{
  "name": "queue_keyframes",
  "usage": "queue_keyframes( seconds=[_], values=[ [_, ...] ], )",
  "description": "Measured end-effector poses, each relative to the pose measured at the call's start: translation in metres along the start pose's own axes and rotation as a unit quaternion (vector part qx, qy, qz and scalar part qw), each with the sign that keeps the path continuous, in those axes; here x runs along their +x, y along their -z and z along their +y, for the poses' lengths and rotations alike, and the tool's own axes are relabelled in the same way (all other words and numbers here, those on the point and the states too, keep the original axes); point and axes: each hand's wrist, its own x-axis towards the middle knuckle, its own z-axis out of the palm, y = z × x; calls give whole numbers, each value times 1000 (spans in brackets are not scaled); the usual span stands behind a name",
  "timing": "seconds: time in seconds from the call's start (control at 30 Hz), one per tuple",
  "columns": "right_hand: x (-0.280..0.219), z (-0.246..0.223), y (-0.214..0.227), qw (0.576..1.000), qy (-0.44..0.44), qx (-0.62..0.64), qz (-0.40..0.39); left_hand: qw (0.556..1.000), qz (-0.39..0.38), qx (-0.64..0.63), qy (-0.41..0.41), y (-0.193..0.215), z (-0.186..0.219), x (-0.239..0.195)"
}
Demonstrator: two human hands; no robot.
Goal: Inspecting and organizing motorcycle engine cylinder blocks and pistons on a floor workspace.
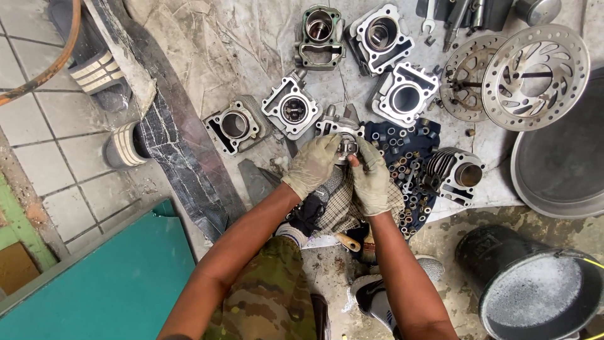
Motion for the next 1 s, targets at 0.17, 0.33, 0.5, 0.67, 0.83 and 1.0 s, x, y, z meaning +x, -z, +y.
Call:
queue_keyframes(
  seconds=[0.17, 0.33, 0.5, 0.67, 0.83, 1.0],
  values=[
    [4, 1, 6, 999, -8, -17, -32, 1000, 6, 20, 6, 3, 2, 2],
    [10, 15, 2, 999, -5, -8, -34, 1000, 6, 19, 8, -6, -1, 2],
    [5, 8, 2, 998, -16, 43, -36, 997, 61, -19, 45, -6, -12, -14],
    [5, -3, -3, 996, 0, 82, -24, 967, 139, -141, 161, 100, -45, -34],
    [3, -1, -4, 997, 7, 79, -8, 934, 204, -21, 291, 152, -117, -97],
    [5, 5, -6, 998, 15, 54, -14, 934, 193, -34, 298, 132, -138, -110]
  ],
)
